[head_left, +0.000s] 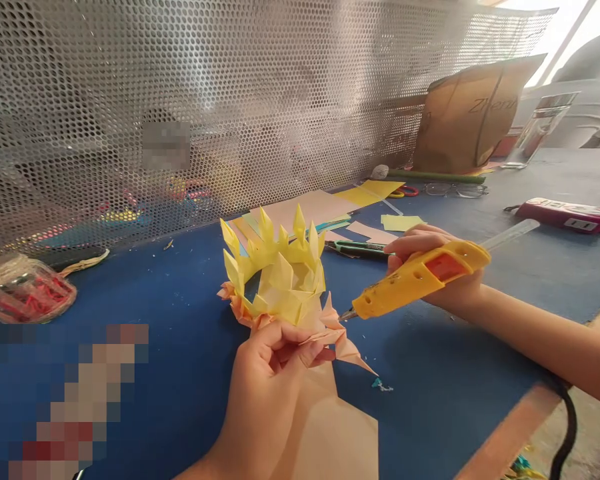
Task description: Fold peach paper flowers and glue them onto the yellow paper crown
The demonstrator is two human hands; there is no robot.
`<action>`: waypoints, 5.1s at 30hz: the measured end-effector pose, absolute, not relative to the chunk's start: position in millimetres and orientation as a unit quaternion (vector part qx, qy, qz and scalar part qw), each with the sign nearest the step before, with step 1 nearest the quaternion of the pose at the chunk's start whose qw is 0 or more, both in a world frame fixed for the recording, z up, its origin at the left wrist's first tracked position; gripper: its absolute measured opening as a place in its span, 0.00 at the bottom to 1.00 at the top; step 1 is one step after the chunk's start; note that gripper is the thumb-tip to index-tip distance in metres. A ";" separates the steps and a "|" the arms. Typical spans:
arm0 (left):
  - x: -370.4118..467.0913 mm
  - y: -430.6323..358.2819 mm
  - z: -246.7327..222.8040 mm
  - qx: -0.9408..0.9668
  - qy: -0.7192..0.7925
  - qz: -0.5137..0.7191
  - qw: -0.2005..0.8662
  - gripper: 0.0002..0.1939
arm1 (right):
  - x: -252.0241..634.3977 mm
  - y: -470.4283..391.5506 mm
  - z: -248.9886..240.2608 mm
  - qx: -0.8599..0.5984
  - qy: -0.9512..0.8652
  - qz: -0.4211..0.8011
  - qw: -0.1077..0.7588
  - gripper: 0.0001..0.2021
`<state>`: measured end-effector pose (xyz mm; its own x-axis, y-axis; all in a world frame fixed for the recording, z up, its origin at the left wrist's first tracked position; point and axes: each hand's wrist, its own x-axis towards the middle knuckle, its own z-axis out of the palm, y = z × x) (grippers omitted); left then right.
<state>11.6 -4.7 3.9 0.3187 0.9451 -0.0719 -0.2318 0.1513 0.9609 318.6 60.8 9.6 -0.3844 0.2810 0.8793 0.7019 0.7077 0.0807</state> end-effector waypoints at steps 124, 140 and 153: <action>17.8 -2.9 9.6 0.429 0.318 0.485 0.692 0.16 | 328.8 54.3 13.6 -0.309 -0.798 -0.312 0.412 0.11; 16.7 -9.3 11.3 0.446 0.402 0.483 0.637 0.20 | 360.8 83.8 32.3 -0.751 -0.538 -0.249 0.292 0.20; 16.8 -12.9 16.9 0.423 0.389 0.515 0.636 0.17 | 358.9 78.9 39.4 -0.709 -0.553 -0.288 0.329 0.16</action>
<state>16.8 -12.9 16.9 0.1672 0.9842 -0.0590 -0.3262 0.1117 0.9387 358.9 78.9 39.4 0.2222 0.5955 0.7720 0.9740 -0.1718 -0.1478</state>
